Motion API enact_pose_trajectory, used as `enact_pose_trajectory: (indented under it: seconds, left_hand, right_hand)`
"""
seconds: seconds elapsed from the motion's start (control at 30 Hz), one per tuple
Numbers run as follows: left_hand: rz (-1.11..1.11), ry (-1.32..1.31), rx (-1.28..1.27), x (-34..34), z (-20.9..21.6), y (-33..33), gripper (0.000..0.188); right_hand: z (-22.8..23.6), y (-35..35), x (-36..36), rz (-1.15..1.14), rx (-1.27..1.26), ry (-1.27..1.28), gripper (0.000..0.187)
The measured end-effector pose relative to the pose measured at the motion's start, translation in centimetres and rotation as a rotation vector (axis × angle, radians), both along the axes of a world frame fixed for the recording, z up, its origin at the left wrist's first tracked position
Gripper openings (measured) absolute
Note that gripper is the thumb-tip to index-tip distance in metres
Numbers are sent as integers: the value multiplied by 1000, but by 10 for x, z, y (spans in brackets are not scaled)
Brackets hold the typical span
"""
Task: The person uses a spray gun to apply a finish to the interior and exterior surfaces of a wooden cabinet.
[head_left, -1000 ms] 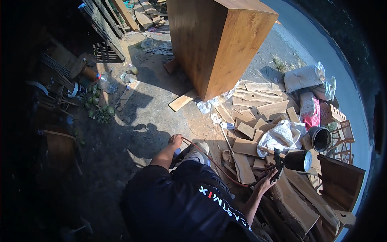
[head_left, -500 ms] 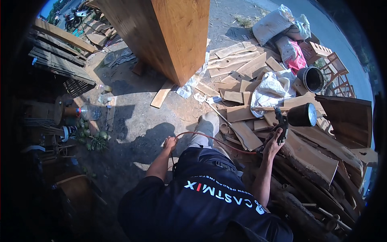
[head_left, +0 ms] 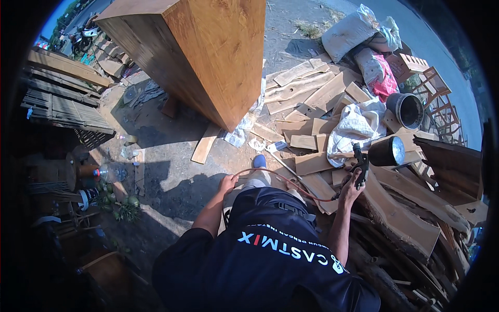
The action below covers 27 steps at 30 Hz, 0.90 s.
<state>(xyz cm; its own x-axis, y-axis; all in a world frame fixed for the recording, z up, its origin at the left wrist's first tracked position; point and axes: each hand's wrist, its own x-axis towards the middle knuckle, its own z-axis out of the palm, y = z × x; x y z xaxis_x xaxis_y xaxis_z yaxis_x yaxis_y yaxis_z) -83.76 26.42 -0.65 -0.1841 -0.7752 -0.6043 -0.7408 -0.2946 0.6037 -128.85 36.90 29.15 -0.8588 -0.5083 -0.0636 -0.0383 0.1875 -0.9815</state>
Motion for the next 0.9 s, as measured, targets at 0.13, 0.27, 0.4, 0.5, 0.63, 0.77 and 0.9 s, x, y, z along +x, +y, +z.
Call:
enact_pose_trajectory:
  seconds: [0.13,0.27,0.4,0.5,0.63,0.77,0.9]
  left_hand:
    - [165,69,99,0,6,-52,35]
    - [125,70,95,8,4,-79,32]
    - [-6,-22,136,12,-5,-89,33]
    - [-58,-75,116,5,-12,-83,35]
    - [5,-40,170,-5,-11,-76,35]
    - [67,-54,113,-23,-2,-81,34]
    - [208,13,104,-50,-3,-105,33]
  right_hand:
    - [-4,-77,5,12,-86,14,48]
    - [14,-144,-5,-42,27,-5,58]
    - [34,-198,-9,19,-8,149,64]
    - [39,-235,-13,8,-15,82,64]
    - [35,-284,-30,50,17,-9,62]
    - [22,-339,-46,164,-19,-31,61]
    - [-1,-402,-66,207,-41,-31,62]
